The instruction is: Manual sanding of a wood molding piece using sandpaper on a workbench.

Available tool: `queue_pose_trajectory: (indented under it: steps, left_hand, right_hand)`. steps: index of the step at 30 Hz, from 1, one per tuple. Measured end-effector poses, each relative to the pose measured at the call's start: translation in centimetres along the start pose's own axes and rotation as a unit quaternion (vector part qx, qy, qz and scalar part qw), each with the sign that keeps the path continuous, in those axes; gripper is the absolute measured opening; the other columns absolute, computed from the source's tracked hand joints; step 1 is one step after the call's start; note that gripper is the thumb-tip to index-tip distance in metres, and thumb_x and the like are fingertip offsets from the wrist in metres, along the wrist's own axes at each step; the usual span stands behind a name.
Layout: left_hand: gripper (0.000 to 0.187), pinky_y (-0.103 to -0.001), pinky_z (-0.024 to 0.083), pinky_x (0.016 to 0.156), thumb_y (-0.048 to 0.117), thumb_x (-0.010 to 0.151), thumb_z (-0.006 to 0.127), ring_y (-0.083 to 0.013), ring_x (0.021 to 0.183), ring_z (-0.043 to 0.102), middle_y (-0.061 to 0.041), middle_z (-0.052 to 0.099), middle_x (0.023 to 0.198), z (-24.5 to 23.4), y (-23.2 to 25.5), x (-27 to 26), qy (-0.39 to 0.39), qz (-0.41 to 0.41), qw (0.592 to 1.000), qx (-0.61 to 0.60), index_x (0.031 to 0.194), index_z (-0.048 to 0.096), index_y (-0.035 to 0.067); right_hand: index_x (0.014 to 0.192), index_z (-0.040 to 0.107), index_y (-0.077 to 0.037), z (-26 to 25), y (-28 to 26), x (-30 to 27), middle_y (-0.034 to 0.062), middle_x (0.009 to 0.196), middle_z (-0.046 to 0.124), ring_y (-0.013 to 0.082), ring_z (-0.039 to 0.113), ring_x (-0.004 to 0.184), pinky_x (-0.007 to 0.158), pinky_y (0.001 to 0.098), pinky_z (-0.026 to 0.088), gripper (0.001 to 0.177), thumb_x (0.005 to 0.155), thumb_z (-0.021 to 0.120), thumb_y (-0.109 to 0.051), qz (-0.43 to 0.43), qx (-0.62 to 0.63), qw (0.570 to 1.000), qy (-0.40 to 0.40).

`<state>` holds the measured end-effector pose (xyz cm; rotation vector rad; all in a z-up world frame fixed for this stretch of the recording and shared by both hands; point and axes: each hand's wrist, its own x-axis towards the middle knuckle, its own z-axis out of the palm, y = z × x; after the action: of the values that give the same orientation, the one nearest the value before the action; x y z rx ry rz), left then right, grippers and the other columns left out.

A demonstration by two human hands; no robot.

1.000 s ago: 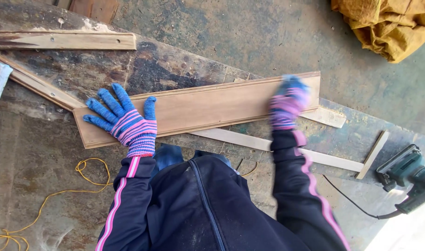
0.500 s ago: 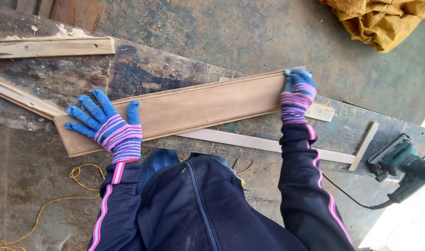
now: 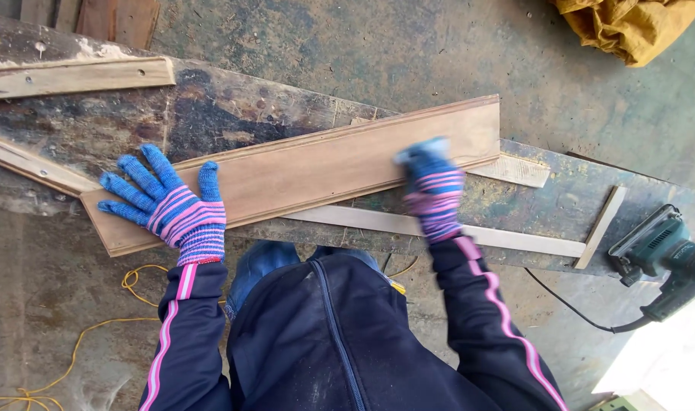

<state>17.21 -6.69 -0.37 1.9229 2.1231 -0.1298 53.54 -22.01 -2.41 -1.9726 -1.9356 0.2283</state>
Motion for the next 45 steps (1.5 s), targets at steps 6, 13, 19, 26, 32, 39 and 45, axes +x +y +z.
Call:
queue_pose_trajectory:
  steps: [6,13,19,26,32,39,45]
  left_hand:
    - [0.105,-0.076,-0.007,0.120,0.075,0.098,0.055,-0.0568,0.156,-0.002,-0.028,0.009,0.174,-0.3,0.2,-0.1,0.008,0.002,1.000,-0.014,0.171,0.015,0.010]
    - [0.104,-0.076,-0.007,0.122,0.076,0.101,0.053,-0.0566,0.157,-0.001,-0.028,0.009,0.175,0.4,-0.4,0.1,0.012,0.018,1.000,0.002,0.172,0.015,0.010]
    - [0.106,-0.076,-0.007,0.121,0.077,0.097,0.054,-0.0562,0.157,0.000,-0.027,0.009,0.174,0.0,-0.3,0.0,0.006,0.003,1.000,-0.003,0.171,0.015,0.011]
    - [0.104,-0.078,-0.006,0.122,0.075,0.101,0.053,-0.0575,0.158,0.000,-0.028,0.011,0.175,-0.3,0.1,-0.4,0.011,0.029,0.999,-0.017,0.173,0.017,0.009]
    - [0.099,-0.081,-0.007,0.119,0.071,0.105,0.047,-0.0598,0.157,-0.001,-0.033,0.010,0.175,-0.8,0.3,-0.7,0.005,0.041,0.999,-0.034,0.171,0.019,0.003]
    - [0.099,-0.081,-0.008,0.118,0.075,0.105,0.044,-0.0591,0.156,-0.001,-0.034,0.010,0.173,-1.3,1.0,-0.8,0.006,0.022,0.999,-0.043,0.170,0.021,0.004]
    - [0.101,-0.078,-0.009,0.118,0.077,0.102,0.041,-0.0581,0.155,-0.001,-0.036,0.011,0.171,-1.6,1.5,-0.5,0.008,0.031,0.999,-0.038,0.168,0.022,0.003]
  right_hand:
    - [0.102,0.073,-0.013,4.1,2.3,-1.7,0.0055,0.107,0.073,0.0244,0.071,0.094,0.090,0.0367,0.060,0.006,0.100,0.078,-0.013,0.219,-0.116,0.952,0.179]
    - [0.111,0.069,-0.010,4.4,-6.4,1.5,0.0103,0.105,0.070,0.0333,0.069,0.097,0.086,0.0459,0.056,0.027,0.084,0.072,-0.013,0.009,0.034,0.998,-0.043]
    - [0.104,0.072,-0.009,0.2,2.8,1.0,0.0120,0.107,0.072,0.0330,0.070,0.097,0.089,0.0429,0.058,0.014,0.091,0.073,-0.008,0.118,-0.014,0.988,0.094]
    - [0.112,0.068,-0.012,3.9,-11.8,3.5,0.0137,0.111,0.069,0.0344,0.068,0.103,0.093,0.0494,0.054,0.023,0.090,0.065,-0.016,0.018,0.060,0.996,-0.066]
    - [0.108,0.072,-0.011,-2.0,1.2,1.4,0.0120,0.107,0.070,0.0349,0.069,0.100,0.091,0.0434,0.056,0.032,0.080,0.063,-0.001,0.087,0.020,0.990,0.108]
    - [0.109,0.075,-0.011,2.7,4.4,-2.6,0.0101,0.106,0.072,0.0297,0.071,0.096,0.090,0.0392,0.058,0.012,0.098,0.071,-0.011,0.294,-0.097,0.926,0.218]
    - [0.098,0.072,-0.007,0.2,2.5,-2.6,0.0144,0.103,0.072,0.0357,0.069,0.092,0.083,0.0435,0.056,0.014,0.085,0.070,-0.010,0.146,-0.009,0.974,0.171]
